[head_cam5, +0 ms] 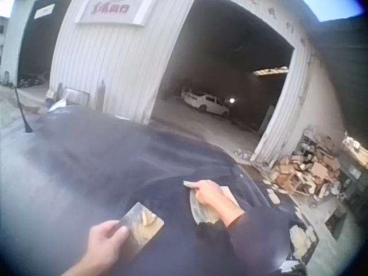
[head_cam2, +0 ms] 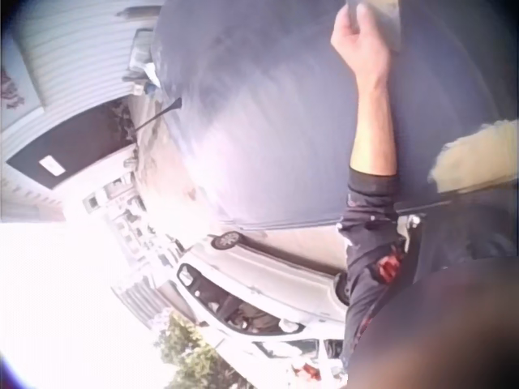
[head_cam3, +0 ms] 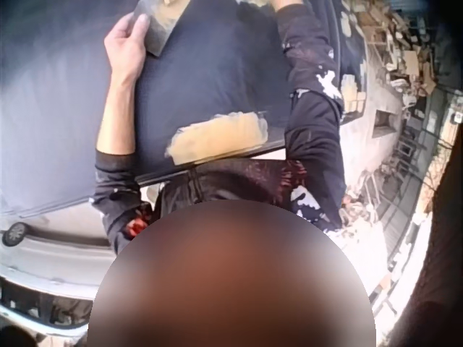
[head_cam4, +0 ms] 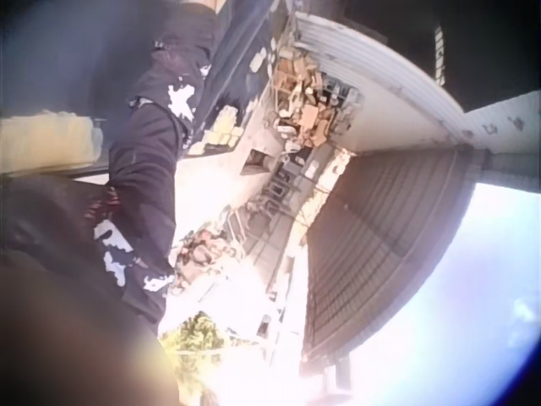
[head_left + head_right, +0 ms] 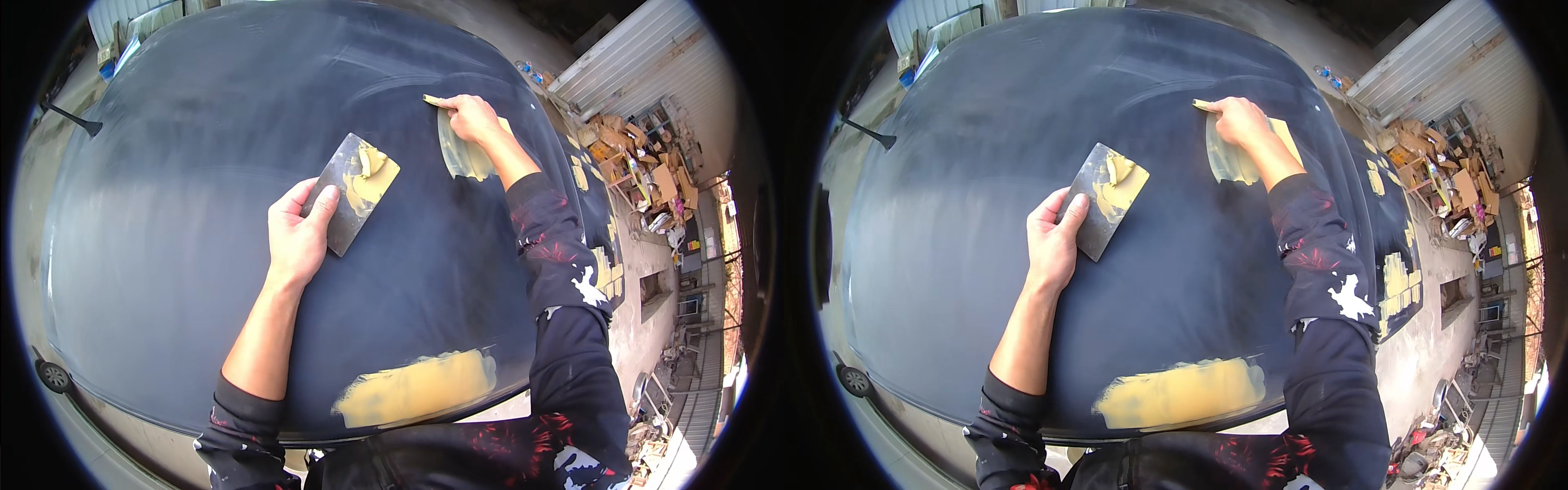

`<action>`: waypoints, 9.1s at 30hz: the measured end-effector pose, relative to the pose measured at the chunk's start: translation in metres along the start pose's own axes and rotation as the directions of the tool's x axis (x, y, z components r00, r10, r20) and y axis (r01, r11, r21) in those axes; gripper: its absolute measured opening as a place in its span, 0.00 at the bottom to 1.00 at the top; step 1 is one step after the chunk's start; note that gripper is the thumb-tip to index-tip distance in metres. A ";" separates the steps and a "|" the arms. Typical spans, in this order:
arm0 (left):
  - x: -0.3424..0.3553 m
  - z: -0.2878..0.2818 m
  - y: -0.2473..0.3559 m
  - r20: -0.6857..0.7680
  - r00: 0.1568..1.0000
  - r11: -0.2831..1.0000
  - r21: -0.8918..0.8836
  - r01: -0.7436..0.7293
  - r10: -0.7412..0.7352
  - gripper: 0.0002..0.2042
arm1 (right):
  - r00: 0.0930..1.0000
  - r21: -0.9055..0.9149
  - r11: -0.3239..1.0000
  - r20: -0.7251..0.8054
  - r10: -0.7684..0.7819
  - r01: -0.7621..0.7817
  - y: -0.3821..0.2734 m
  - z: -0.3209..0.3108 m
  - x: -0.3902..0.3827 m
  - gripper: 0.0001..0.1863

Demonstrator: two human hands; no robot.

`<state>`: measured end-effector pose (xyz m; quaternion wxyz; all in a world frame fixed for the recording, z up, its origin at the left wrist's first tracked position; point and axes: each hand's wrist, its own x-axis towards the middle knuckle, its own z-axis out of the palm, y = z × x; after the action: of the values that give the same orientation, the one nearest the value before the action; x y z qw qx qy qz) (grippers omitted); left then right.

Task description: The person uses two metal spreaders to apply yellow body filler onto the hood and front bumper of a dark-colored car. They spread the filler in smooth strokes across multiple areas, then briefly touch the surface with their hand.

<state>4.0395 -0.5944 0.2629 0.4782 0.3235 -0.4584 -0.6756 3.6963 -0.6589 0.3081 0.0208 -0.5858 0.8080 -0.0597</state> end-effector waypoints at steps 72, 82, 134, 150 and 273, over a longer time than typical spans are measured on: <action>0.003 -0.004 -0.003 0.012 1.000 1.000 -0.016 -0.016 0.016 0.12 | 0.956 0.074 0.959 -0.129 -0.262 0.273 0.082 0.007 -0.132 0.29; 0.003 -0.004 -0.003 -0.002 1.000 1.000 0.009 -0.002 0.002 0.11 | 0.973 -0.010 0.992 -0.194 0.121 -0.125 0.126 -0.039 -0.063 0.23; 0.001 -0.005 -0.005 -0.002 1.000 0.999 0.050 -0.011 0.011 0.12 | 0.997 0.217 0.973 0.049 0.066 -0.075 0.104 -0.006 -0.051 0.19; 0.002 -0.002 -0.004 0.003 1.000 0.999 0.036 -0.015 0.015 0.12 | 0.992 0.094 0.995 -0.124 0.030 -0.018 0.086 -0.033 -0.039 0.20; -0.733 0.074 -0.406 0.608 0.733 0.909 -0.043 0.415 -0.306 0.12 | 0.920 0.985 -0.062 0.171 0.354 -0.160 0.130 0.333 -1.065 0.13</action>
<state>4.0772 0.1693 -0.0876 0.1984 0.1379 -0.4502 -0.8596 3.9413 0.3675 -0.0769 0.3822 -0.2282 0.6201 -0.6460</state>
